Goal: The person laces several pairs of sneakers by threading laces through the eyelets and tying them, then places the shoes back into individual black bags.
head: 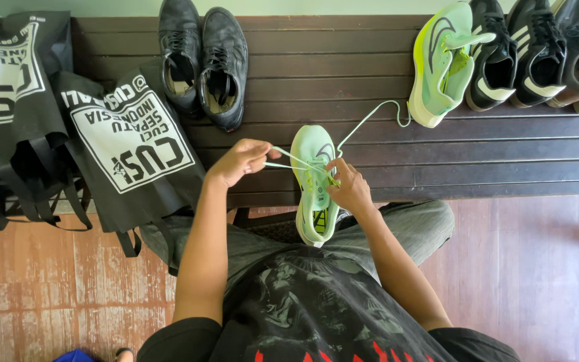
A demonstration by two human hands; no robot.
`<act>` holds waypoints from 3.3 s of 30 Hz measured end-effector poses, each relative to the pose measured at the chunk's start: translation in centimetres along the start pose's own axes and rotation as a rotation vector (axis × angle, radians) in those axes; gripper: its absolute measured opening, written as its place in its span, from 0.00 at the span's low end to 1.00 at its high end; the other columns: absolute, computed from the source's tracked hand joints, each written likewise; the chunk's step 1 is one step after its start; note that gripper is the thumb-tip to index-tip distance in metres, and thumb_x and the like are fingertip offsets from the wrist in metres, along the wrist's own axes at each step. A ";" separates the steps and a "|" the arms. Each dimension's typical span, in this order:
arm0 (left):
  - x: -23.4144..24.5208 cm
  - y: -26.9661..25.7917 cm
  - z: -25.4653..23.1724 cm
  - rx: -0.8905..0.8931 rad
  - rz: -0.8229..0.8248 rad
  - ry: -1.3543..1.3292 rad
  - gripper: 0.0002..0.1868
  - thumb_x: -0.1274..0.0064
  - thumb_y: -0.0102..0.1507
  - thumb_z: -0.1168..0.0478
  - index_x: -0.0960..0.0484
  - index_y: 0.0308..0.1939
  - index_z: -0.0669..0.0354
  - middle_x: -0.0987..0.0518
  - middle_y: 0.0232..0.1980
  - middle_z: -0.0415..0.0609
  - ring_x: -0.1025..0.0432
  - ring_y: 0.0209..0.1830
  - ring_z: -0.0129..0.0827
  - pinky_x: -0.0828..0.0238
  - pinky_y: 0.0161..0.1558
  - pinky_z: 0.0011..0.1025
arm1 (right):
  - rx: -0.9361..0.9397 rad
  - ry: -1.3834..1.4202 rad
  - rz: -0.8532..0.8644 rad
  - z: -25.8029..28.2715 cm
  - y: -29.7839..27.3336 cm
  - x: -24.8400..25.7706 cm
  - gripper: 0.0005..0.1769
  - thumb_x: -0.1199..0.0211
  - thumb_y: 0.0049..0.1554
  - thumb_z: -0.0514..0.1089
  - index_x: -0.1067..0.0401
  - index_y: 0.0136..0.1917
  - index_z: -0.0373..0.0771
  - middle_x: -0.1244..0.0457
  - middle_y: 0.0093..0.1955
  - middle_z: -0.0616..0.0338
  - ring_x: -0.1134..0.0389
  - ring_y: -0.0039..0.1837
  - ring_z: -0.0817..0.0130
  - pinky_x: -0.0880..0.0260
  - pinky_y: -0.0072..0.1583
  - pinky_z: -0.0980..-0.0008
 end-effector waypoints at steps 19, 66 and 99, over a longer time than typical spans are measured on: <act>9.1 -7.8 2.6 -0.224 -0.318 -0.241 0.18 0.51 0.71 0.58 0.27 0.26 0.55 0.48 0.10 0.43 0.46 0.04 0.37 0.38 0.18 0.33 | 0.016 -0.089 0.063 0.7 0.4 -1.0 0.30 0.39 0.52 0.39 0.35 0.66 0.60 0.33 0.54 0.55 0.26 0.57 0.38 0.27 0.61 0.36; -2.2 -1.1 0.4 -0.270 -0.740 1.187 0.38 0.34 0.62 0.56 0.30 0.75 0.50 0.22 0.64 0.53 0.17 0.44 0.44 0.16 0.43 0.48 | 0.372 0.061 -0.421 -2.0 -1.8 -3.4 0.24 0.36 0.57 0.38 0.22 0.66 0.52 0.31 0.47 0.61 0.25 0.45 0.56 0.23 0.46 0.54; -8.1 -1.2 11.0 -0.014 -0.634 0.906 0.26 0.43 0.54 0.51 0.26 0.57 0.45 0.28 0.64 0.52 0.18 0.34 0.66 0.19 0.35 0.51 | -0.034 1.154 -0.591 1.6 11.0 10.5 0.09 0.35 0.67 0.51 0.31 0.46 0.51 0.33 0.34 0.62 0.39 0.29 0.77 0.43 0.27 0.81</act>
Point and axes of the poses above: each hand's wrist, its own y-axis towards the middle knuckle, its own x-axis out of the back of the hand, z = x × y, the point moved 2 cm from there along y, towards the middle knuckle
